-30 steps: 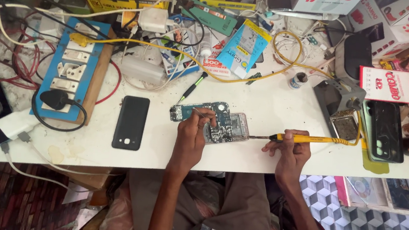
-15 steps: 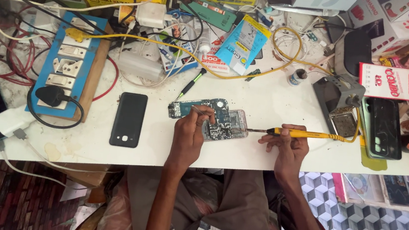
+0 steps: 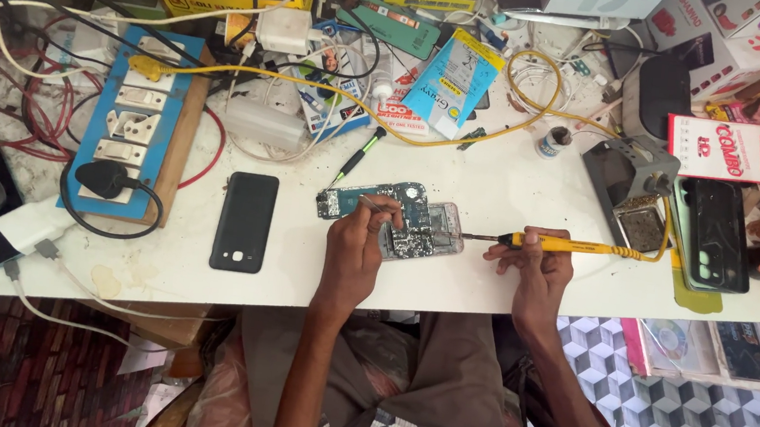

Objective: The person uses a soldering iron and a probe to work on a small circuit board placed on a white workbench. They repeatedly apply the soldering iron to different points on the board while holding the probe in the other hand. The board remains in place throughout the clip.

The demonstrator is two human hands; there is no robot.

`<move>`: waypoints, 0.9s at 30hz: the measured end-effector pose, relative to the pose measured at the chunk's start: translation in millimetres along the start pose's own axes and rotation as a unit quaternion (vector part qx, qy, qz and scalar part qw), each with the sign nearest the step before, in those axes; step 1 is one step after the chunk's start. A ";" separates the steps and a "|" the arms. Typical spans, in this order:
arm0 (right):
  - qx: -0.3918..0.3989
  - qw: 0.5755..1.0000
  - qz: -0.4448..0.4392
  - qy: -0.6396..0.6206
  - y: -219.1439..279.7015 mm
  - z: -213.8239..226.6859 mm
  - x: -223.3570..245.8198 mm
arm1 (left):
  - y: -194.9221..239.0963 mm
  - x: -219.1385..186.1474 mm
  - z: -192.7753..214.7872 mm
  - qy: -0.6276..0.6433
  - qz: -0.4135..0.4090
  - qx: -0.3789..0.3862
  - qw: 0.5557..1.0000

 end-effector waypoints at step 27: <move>-0.011 0.999 -0.009 -0.030 -1.9 -2.5 7.3 | 0.7 3.7 0.6 -0.006 0.047 0.002 0.999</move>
Point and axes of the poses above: each hand's wrist, its own y-axis away from the middle knuckle, its own z-axis out of the back of the hand, x = y × z, the point moved 7 cm from there along -y, towards the middle knuckle, and after that the axes turned 8 degrees about z, right-handed, at the moved point
